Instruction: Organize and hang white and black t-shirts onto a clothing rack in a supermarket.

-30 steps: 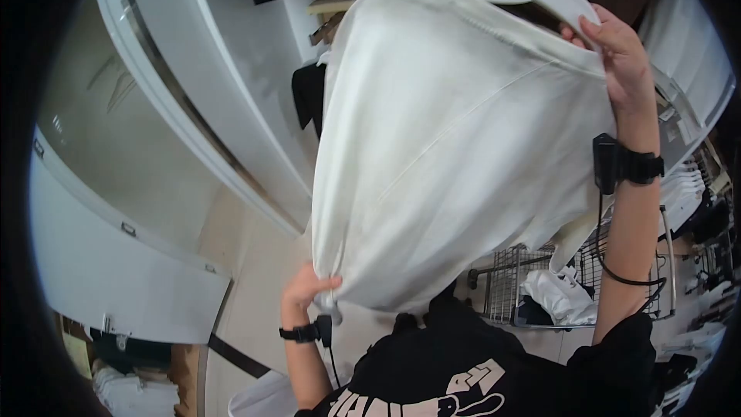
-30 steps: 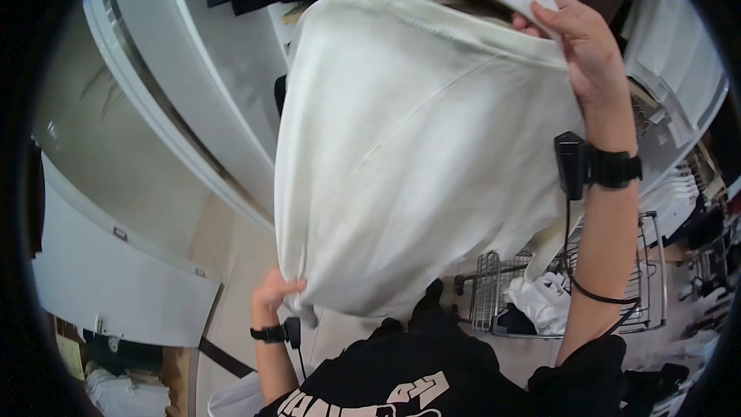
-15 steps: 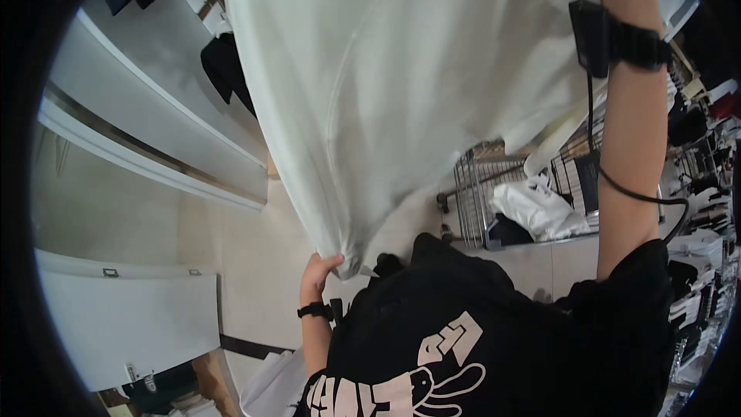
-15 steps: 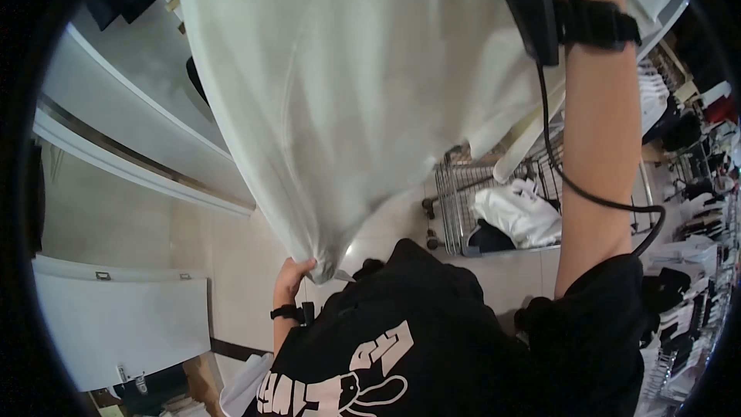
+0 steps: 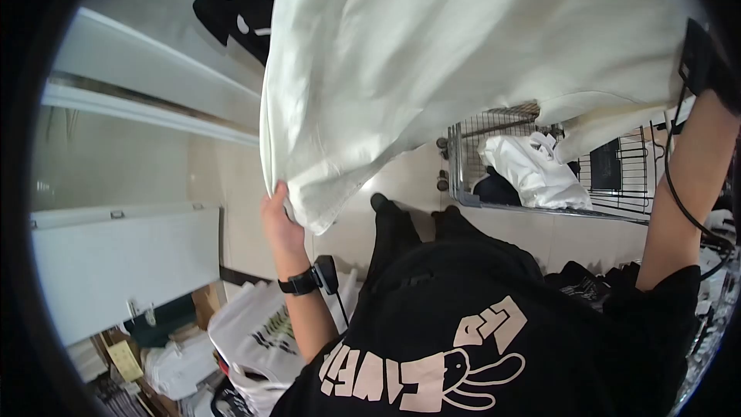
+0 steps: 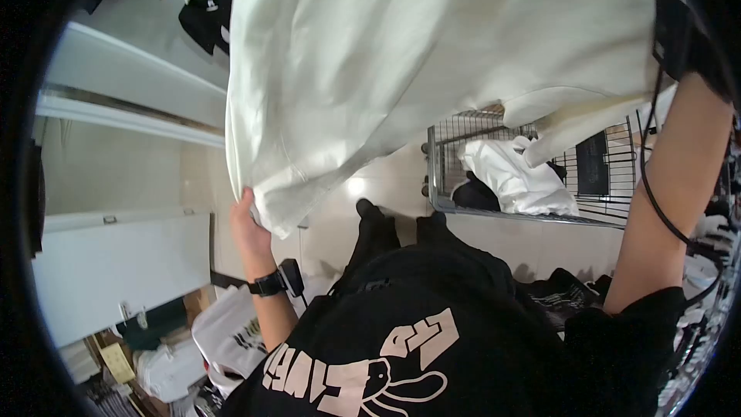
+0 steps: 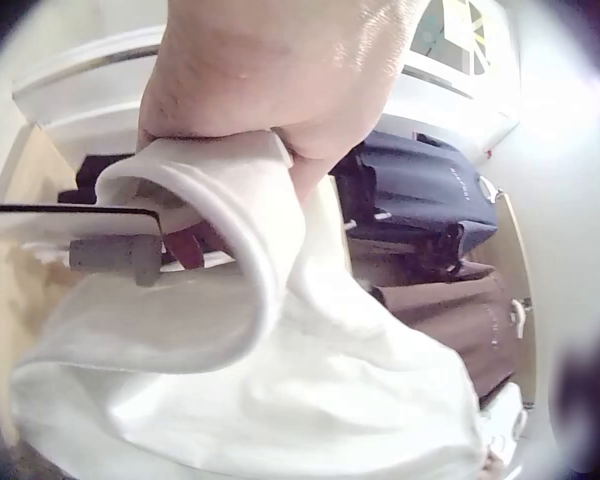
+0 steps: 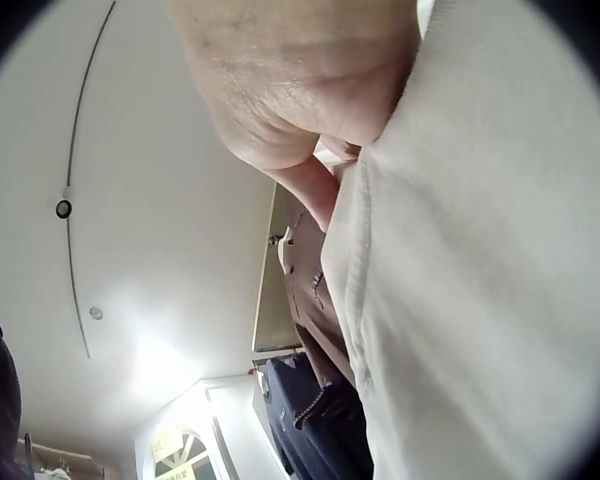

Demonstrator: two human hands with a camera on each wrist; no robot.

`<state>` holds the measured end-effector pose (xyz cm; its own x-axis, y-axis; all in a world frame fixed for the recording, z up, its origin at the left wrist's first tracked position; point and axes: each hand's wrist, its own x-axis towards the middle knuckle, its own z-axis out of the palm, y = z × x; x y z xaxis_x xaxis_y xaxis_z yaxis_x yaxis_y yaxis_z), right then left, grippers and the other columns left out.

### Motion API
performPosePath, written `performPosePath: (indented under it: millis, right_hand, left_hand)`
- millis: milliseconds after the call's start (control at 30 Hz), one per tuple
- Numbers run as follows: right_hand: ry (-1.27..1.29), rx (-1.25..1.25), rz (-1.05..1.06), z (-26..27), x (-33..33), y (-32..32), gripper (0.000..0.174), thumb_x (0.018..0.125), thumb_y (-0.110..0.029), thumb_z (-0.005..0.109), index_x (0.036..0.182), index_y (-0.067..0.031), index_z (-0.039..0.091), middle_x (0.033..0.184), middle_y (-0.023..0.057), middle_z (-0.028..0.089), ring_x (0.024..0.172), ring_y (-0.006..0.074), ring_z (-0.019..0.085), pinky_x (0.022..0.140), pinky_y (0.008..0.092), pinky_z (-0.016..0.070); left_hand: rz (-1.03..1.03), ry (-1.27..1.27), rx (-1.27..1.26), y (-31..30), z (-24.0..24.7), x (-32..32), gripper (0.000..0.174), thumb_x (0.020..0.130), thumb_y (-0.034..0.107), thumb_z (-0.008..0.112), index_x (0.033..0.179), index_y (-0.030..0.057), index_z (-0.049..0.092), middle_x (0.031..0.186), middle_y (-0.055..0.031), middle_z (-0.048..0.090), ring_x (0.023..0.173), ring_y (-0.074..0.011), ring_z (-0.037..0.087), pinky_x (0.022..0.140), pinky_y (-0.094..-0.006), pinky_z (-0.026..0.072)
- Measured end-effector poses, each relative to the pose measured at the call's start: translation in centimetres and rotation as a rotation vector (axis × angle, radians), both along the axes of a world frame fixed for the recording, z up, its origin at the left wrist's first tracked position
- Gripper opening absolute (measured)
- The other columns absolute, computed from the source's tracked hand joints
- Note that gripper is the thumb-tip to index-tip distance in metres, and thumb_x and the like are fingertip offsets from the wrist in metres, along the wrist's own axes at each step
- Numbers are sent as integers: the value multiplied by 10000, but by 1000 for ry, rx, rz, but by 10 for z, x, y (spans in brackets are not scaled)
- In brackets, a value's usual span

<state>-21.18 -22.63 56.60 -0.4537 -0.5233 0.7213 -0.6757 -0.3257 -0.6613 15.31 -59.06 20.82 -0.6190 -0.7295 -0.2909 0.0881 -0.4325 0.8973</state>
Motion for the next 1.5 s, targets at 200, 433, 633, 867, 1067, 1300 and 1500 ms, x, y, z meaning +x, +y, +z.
performPosePath:
  millis: [200,433,633,867,1067,1300,1500]
  right_hand:
    - [45,18,-247,-16,20,68,260,793,-55,648,984,112,594,948,148,594,900,232,584,867,386,454]
    - [54,-52,-622,1,76,147,267,708,-14,679,886,167,596,904,171,541,926,261,516,908,429,368]
    - [589,277,-856,5,109,216,476,741,-179,762,1072,126,607,850,175,589,764,250,579,688,287,490]
    - [260,250,-659,1,137,223,450,748,-152,741,1080,109,588,793,157,598,655,236,583,573,293,497]
    - [-15,316,-518,16,119,241,405,776,-128,702,1085,97,568,742,136,605,546,219,583,484,299,497]
    - [-780,853,-73,-52,100,269,354,809,-101,657,1090,83,545,682,113,614,418,199,583,381,306,498]
    - [-860,770,488,-144,103,280,236,798,-140,697,882,46,579,624,85,582,510,145,573,463,287,439]
  left_hand:
    - [-176,205,122,76,60,-25,365,940,135,525,1212,-108,507,1130,-181,627,984,-244,644,862,-347,513]
    - [-351,155,121,117,68,-50,385,944,176,534,1218,-94,518,1133,-165,632,986,-239,643,865,-337,508]
    - [-504,168,147,141,54,-94,353,948,168,528,1201,-78,539,1108,-141,644,961,-214,645,848,-323,507]
    - [-605,228,207,185,50,-148,225,932,126,565,1083,-37,599,980,-84,672,849,-151,645,770,-281,502]
    - [-603,132,-22,196,44,-167,201,929,113,563,1059,-34,608,966,-81,668,831,-153,645,743,-277,498]
    - [-592,126,-72,275,13,-225,177,923,102,559,1026,-32,610,904,-86,673,746,-160,646,691,-297,513]
    - [-541,242,-63,383,27,-306,228,931,94,475,1041,-27,633,950,-115,675,814,-205,652,713,-299,524]
